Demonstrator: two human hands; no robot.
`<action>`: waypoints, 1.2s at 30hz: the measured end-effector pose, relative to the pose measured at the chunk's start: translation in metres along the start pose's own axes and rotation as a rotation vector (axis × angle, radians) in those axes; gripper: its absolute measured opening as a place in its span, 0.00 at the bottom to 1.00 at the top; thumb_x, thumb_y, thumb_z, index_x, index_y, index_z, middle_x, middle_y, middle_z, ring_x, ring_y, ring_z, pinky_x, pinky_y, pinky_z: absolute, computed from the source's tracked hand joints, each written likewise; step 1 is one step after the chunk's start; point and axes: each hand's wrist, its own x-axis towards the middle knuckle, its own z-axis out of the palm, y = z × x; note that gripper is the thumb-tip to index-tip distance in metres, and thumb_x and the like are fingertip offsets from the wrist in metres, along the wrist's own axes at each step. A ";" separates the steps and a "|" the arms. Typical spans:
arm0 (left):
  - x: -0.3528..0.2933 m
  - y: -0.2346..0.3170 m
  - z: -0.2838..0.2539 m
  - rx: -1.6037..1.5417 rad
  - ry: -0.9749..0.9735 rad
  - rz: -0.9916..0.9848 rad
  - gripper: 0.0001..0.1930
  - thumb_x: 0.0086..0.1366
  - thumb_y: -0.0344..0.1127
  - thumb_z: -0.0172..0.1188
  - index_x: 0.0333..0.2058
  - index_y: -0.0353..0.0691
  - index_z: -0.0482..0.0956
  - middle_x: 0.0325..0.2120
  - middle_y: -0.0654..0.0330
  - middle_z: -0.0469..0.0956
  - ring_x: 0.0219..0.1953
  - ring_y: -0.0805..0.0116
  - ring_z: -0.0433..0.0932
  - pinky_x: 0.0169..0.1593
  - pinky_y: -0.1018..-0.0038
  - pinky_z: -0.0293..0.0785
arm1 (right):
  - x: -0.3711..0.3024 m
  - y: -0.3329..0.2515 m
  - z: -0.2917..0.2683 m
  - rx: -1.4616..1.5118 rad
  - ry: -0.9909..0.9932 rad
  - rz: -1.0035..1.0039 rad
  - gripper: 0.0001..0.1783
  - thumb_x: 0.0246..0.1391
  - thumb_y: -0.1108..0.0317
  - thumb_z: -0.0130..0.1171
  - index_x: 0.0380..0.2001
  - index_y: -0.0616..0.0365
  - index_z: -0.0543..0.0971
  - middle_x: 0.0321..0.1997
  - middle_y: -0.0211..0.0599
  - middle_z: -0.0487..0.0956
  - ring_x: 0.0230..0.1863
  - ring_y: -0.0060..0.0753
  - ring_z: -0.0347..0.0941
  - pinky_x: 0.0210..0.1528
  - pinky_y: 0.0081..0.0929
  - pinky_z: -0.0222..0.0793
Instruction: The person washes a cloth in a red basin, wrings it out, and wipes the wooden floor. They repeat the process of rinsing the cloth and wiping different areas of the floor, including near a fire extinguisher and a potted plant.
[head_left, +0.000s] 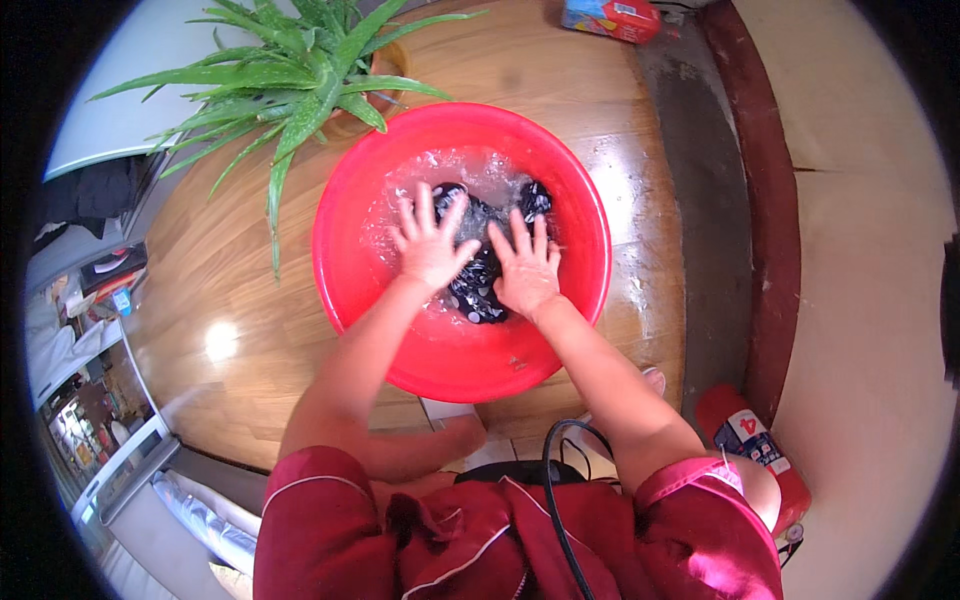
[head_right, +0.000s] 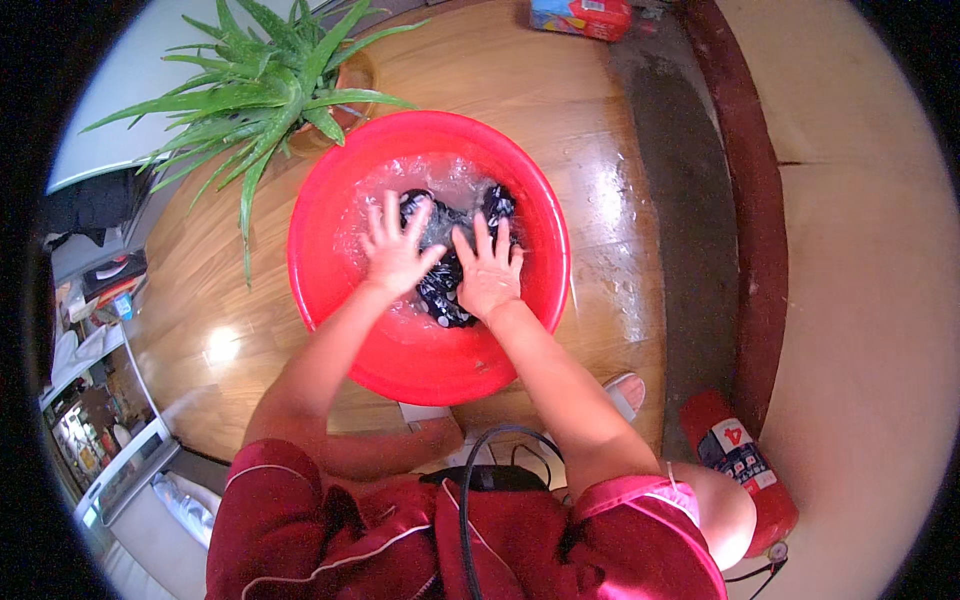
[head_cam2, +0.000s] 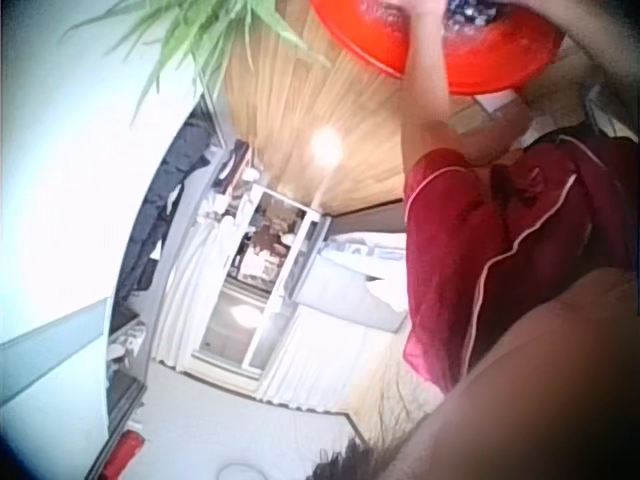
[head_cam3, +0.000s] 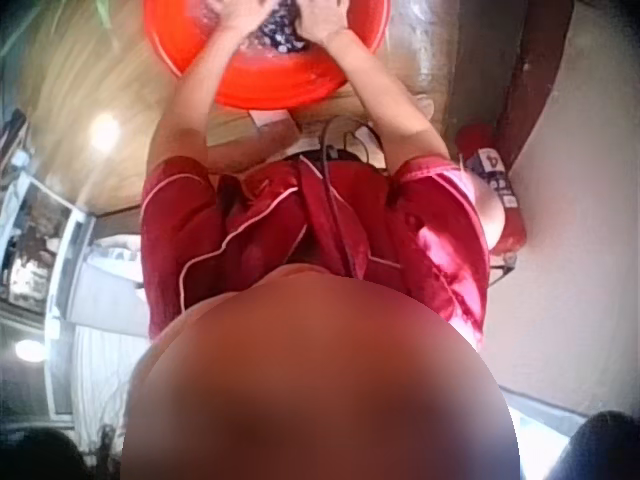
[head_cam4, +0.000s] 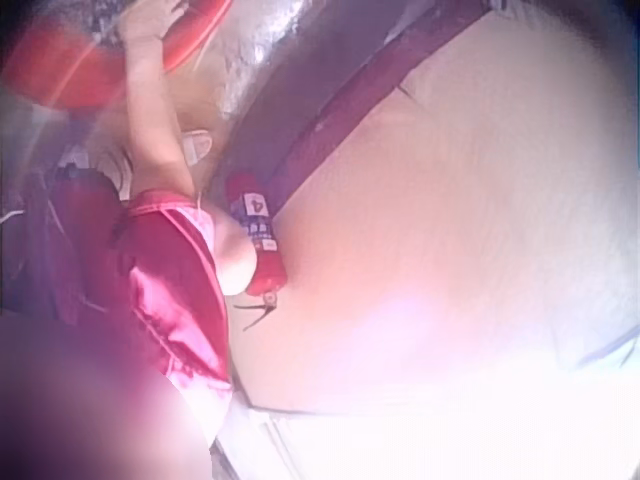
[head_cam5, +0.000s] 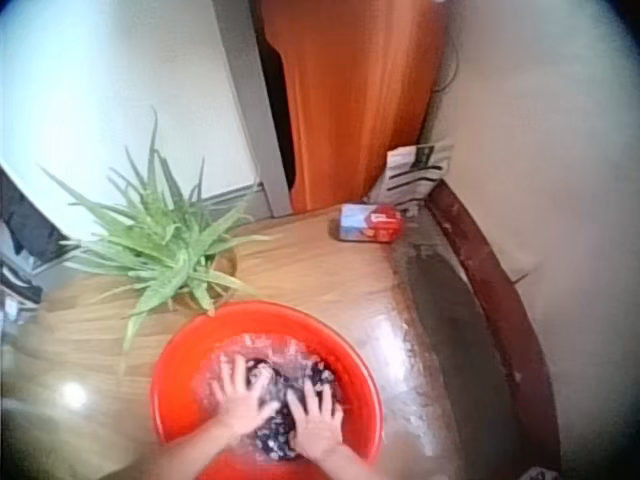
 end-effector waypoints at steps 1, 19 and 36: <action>0.001 0.008 0.009 0.078 -0.095 0.012 0.38 0.48 0.54 0.58 0.58 0.62 0.55 0.62 0.50 0.29 0.61 0.37 0.35 0.57 0.40 0.40 | 0.005 0.004 0.008 -0.073 -0.153 -0.039 0.41 0.37 0.63 0.56 0.59 0.41 0.55 0.67 0.39 0.39 0.65 0.60 0.32 0.60 0.56 0.42; -0.095 0.088 -0.064 -1.536 -0.234 0.057 0.26 0.51 0.27 0.57 0.50 0.42 0.59 0.39 0.57 0.67 0.42 0.69 0.68 0.46 0.75 0.67 | -0.009 0.033 0.007 2.357 -0.434 0.554 0.29 0.49 0.43 0.48 0.44 0.56 0.71 0.37 0.39 0.76 0.36 0.36 0.74 0.40 0.35 0.72; -0.044 -0.037 -0.029 -0.056 0.093 0.030 0.42 0.41 0.43 0.66 0.56 0.52 0.55 0.60 0.43 0.38 0.61 0.43 0.38 0.59 0.50 0.41 | -0.003 0.030 -0.039 0.944 0.185 0.229 0.37 0.44 0.55 0.57 0.55 0.63 0.60 0.52 0.50 0.63 0.56 0.43 0.58 0.58 0.35 0.52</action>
